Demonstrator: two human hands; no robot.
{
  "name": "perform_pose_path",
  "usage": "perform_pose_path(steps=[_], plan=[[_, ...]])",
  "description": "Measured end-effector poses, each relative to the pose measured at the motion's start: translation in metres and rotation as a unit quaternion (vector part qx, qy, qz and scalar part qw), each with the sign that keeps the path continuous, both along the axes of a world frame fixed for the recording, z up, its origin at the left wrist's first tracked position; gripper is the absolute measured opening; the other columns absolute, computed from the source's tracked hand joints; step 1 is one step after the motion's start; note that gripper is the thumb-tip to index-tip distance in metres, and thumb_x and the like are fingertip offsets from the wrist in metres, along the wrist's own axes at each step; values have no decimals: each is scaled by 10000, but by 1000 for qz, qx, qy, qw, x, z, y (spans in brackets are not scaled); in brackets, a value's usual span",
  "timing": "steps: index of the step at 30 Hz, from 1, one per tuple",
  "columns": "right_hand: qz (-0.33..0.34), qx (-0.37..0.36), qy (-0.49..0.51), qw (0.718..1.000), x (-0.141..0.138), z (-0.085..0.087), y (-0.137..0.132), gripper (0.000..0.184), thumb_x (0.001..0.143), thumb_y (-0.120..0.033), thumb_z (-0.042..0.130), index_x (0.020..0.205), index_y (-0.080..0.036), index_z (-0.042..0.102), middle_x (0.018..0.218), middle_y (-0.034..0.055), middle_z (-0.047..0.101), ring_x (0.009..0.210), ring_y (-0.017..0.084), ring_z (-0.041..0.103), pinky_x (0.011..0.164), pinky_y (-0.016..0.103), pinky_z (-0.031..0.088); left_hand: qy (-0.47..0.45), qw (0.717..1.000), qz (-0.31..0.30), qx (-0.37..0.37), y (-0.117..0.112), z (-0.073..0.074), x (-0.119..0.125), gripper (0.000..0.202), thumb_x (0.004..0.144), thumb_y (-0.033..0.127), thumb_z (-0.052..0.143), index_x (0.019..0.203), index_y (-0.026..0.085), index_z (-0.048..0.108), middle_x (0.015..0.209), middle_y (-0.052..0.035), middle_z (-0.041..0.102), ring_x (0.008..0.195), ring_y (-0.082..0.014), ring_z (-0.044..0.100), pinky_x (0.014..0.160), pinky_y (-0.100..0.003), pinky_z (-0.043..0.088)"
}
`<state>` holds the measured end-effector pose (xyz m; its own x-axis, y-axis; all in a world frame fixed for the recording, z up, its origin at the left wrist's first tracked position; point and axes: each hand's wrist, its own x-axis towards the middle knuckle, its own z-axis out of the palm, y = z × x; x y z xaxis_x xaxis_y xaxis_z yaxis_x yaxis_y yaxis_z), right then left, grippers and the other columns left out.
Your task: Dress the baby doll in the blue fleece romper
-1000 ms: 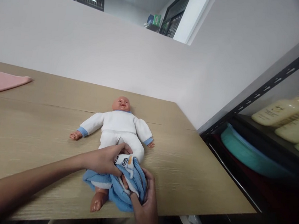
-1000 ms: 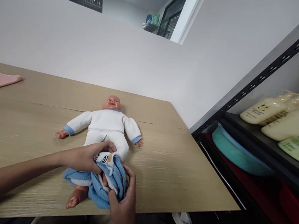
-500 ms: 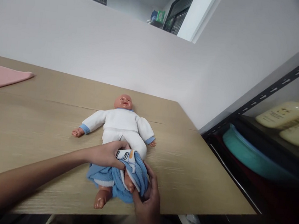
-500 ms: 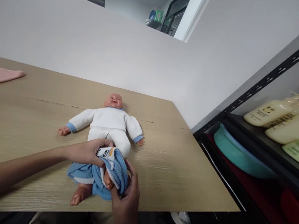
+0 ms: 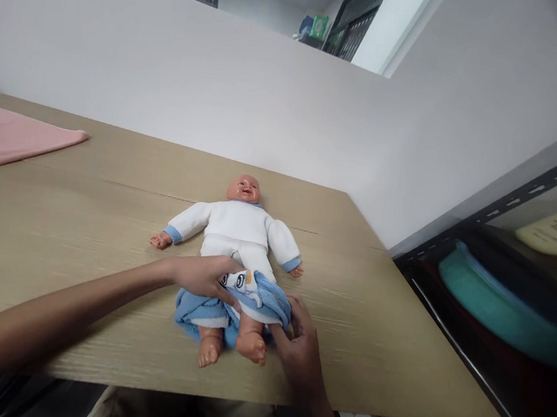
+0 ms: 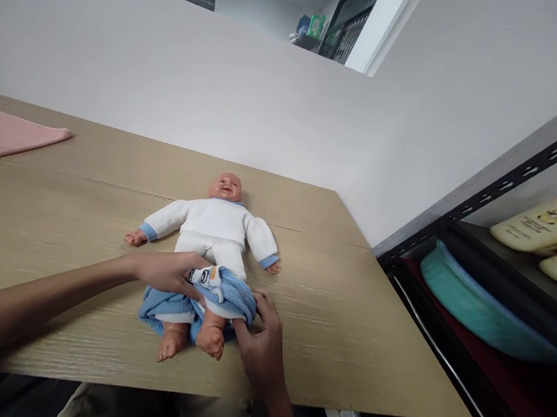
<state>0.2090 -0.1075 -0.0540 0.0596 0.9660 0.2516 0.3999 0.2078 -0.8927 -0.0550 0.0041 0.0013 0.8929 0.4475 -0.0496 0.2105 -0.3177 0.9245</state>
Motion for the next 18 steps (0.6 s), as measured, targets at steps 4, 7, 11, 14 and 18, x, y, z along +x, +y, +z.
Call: perform_pose_path(steps=[4, 7, 11, 14, 18], plan=[[130, -29, 22, 991, 14, 16, 12, 284, 898, -396, 761, 1110, -215, 818, 1155, 80, 759, 1132, 311, 741, 1017, 418, 612, -9, 1000, 11, -9, 2, 4, -1, 508, 890, 566, 937, 1216, 195, 819, 1236, -63, 859, 1170, -328, 776, 1019, -397, 592], [171, -51, 20, 984, 21, 25, 14, 421, 930, -447, 763, 1295, -236, 758, 1230, 74, 755, 1193, 329, 725, 1058, 449, 599, -25, 999, 34, -22, 0, 7, 1, 596, 800, 531, 1015, 1270, 225, 812, 1287, -39, 842, 1281, -347, 750, 1132, -428, 567], [186, 4, -38, 982, 19, 42, 19, 336, 972, -442, 759, 1234, -238, 714, 1179, 60, 705, 1118, 299, 681, 1025, 418, 567, -35, 995, 62, -76, 3, 2, 1, 644, 711, 471, 1075, 1254, 235, 821, 1234, -31, 848, 1229, -343, 770, 1104, -433, 588], [216, 6, -51, 975, 21, 51, 33, 269, 946, -444, 809, 1070, -241, 685, 1012, 8, 632, 955, 246, 619, 912, 364, 542, -32, 993, 55, -97, 8, -5, -1, 574, 683, 494, 1085, 1104, 196, 833, 1095, -38, 840, 1073, -317, 783, 967, -398, 609], [280, -39, -62, 957, 31, 52, 52, 358, 894, -460, 889, 1089, -239, 686, 1058, 3, 619, 997, 238, 610, 937, 354, 534, -11, 996, 53, -76, 7, 2, -2, 503, 765, 540, 1028, 1065, 195, 819, 1025, -19, 807, 1002, -281, 757, 918, -359, 579]])
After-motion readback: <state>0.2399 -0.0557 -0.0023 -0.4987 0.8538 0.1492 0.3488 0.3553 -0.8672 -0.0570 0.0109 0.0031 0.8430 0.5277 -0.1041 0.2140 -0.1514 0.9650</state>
